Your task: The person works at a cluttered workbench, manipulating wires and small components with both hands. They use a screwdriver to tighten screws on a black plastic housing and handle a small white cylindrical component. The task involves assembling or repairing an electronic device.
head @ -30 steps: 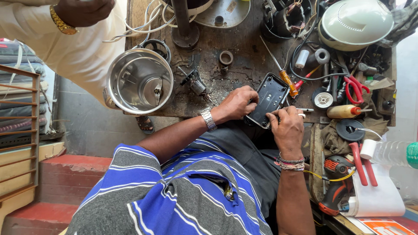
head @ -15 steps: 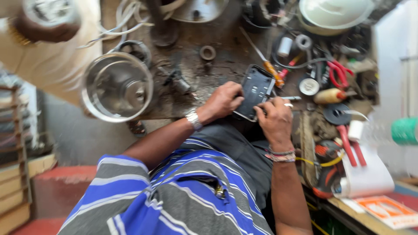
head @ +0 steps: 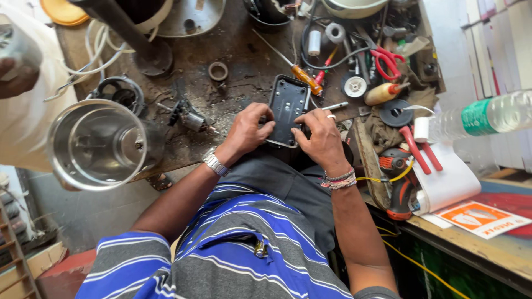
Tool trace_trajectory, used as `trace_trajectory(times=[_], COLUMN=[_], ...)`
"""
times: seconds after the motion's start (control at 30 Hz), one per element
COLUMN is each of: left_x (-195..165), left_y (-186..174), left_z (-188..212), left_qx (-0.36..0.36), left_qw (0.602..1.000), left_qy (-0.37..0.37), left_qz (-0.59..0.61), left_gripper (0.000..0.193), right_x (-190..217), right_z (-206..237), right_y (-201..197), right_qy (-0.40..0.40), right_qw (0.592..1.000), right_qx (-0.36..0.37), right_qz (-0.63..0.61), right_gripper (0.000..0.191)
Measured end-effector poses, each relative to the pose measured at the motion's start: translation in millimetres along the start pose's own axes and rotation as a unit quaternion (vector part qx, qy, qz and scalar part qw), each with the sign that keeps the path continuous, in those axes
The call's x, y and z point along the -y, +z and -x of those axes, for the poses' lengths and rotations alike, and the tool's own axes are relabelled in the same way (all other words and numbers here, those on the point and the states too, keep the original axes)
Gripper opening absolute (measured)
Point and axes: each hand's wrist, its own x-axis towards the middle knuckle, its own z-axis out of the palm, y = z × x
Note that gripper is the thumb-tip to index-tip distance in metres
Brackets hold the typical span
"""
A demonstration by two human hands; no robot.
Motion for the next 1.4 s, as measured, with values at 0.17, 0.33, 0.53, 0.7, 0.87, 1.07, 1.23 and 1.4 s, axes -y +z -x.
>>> trace_trajectory(times=[0.17,0.33,0.53,0.7,0.87,1.07,1.23,1.4], left_x=[-1.1,-5.3,-0.8,4.0,3.8,18.9,37.2,22.9], left_y=[-1.2,-3.4,-0.4,13.6,10.6,28.4,34.6,26.9], left_z=[-1.2,-4.5,-4.7,-4.1,0.2,0.2,-2.6,-16.0], left_qx=[0.015,0.021,0.028,0.009,0.033,0.046,-0.015,-0.005], left_qw=[0.999,0.999,0.999,0.999,0.938,0.874,0.908,0.898], left_qy=[0.032,0.045,0.016,0.036,-0.257,-0.298,-0.15,-0.202], left_qz=[0.005,0.008,-0.009,0.005,0.232,0.381,0.391,0.391], left_gripper=[0.011,0.012,0.012,0.012,0.057,0.052,0.039,0.037], right_x=[-3.2,-1.9,-10.4,-49.5,-91.7,-108.6,-88.2,-43.8], right_z=[3.4,-1.9,-0.8,-7.3,-33.5,-34.2,-38.5,-61.1], right_y=[-2.3,-3.3,-2.9,5.6,34.7,53.0,15.5,-45.8], right_qy=[0.002,-0.041,-0.045,0.006,0.082,0.084,0.071,-0.012], right_qw=[0.999,0.995,0.996,0.997,0.989,0.991,0.983,0.982], right_qx=[0.022,0.019,0.039,-0.062,-0.043,-0.069,-0.169,-0.173], right_qz=[0.027,0.084,0.059,0.043,0.116,0.073,0.032,-0.077], right_gripper=[0.014,0.019,0.019,0.018,0.048,0.035,0.031,0.032])
